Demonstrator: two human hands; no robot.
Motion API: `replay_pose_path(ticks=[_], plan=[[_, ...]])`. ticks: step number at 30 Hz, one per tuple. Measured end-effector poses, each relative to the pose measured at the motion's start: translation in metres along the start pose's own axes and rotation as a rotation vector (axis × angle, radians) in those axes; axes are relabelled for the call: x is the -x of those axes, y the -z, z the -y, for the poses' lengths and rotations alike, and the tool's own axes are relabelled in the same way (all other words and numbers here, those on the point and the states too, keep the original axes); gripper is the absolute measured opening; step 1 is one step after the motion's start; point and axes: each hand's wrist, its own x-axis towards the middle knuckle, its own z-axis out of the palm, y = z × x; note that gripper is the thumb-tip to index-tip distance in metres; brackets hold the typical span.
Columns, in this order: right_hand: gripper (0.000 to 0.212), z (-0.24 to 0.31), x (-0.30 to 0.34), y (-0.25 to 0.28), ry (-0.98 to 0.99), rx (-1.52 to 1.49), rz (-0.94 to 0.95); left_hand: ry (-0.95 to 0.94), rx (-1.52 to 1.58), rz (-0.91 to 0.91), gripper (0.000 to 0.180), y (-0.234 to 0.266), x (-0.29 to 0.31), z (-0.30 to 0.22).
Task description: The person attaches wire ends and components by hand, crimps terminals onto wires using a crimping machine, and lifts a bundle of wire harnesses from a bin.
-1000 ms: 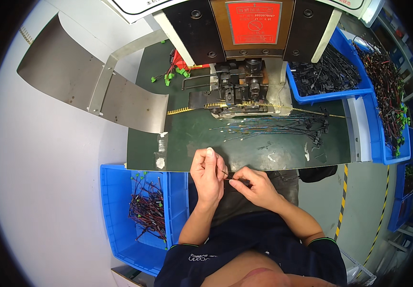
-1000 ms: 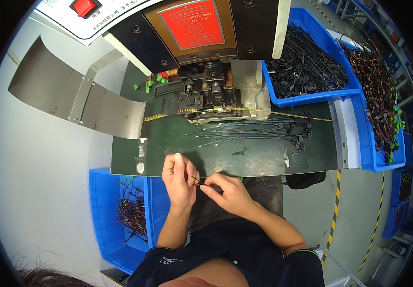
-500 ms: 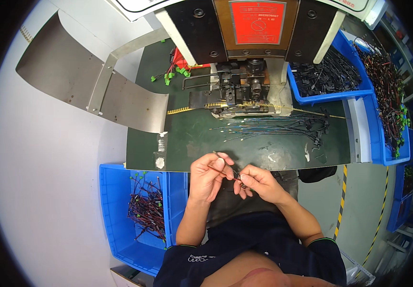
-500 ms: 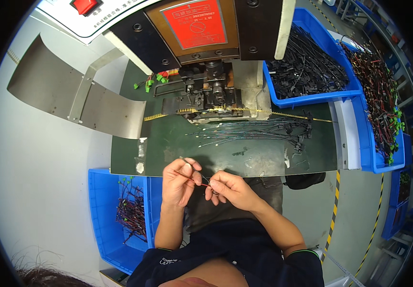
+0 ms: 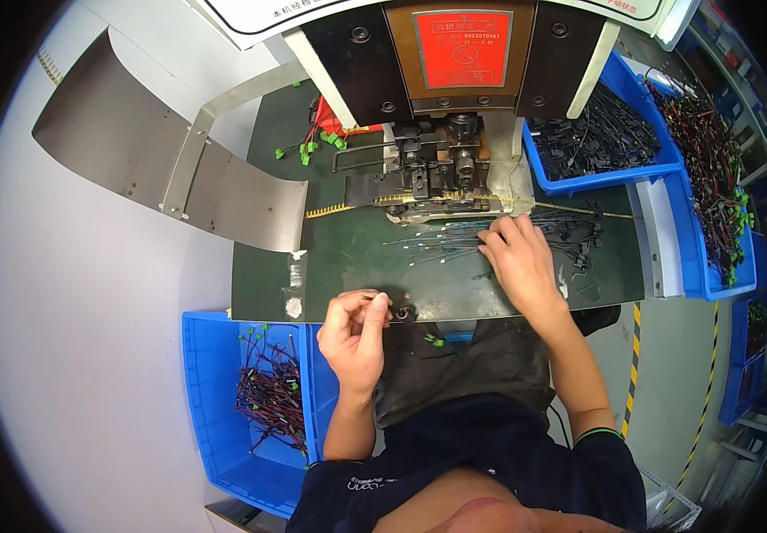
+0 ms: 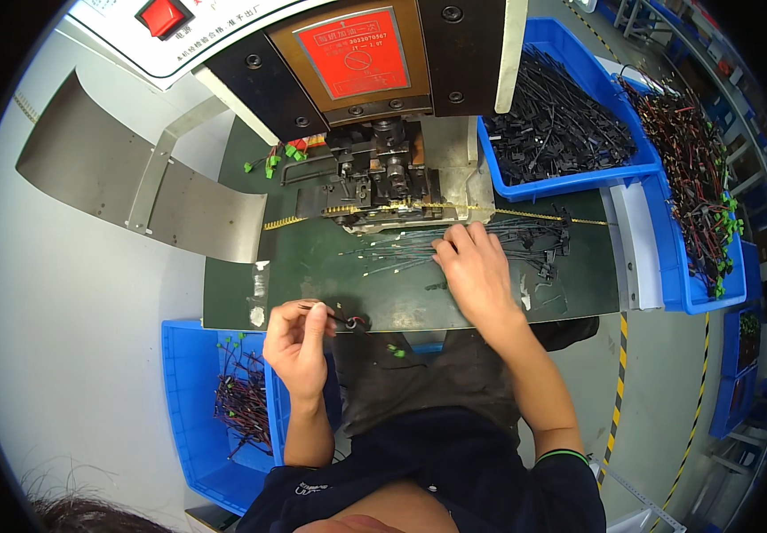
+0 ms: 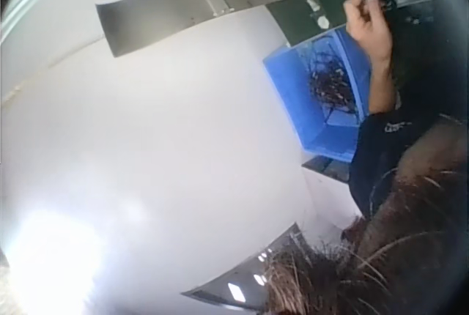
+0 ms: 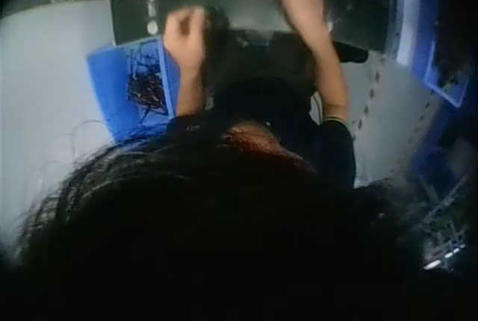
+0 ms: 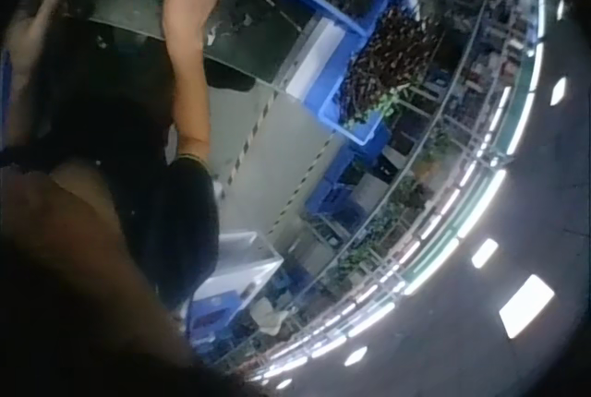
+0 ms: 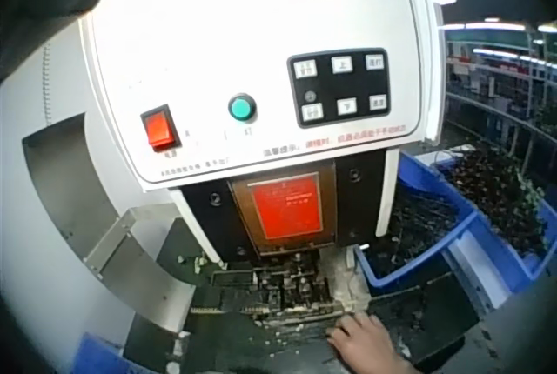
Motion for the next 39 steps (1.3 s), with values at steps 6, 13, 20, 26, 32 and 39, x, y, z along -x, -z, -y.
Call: replay_pose_path(ticks=[6,13,20,26,32,39], plan=[[0.013,-0.018,0.001,-0.004,0.089,-0.097,-0.034,0.130,0.218,0.046,0.010,0.000,-0.008,0.005],[0.012,-0.022,-0.003,0.004,0.136,-0.028,0.084,-0.241,0.178,0.042,0.008,0.006,-0.004,0.014],[0.016,-0.027,-0.006,0.019,0.153,-0.121,-0.047,-0.237,0.281,0.014,0.011,0.006,0.000,0.007],[0.014,-0.031,-0.009,0.039,0.139,-0.244,-0.123,-0.350,0.083,0.121,0.013,0.008,-0.006,0.013],[0.010,-0.050,-0.012,0.085,-0.040,-0.434,-0.169,-0.528,-0.526,0.085,0.013,0.017,-0.006,0.012],[0.008,-0.061,-0.017,0.125,-0.056,-0.384,-0.204,-0.458,-0.547,0.084,0.008,0.015,0.000,0.007]])
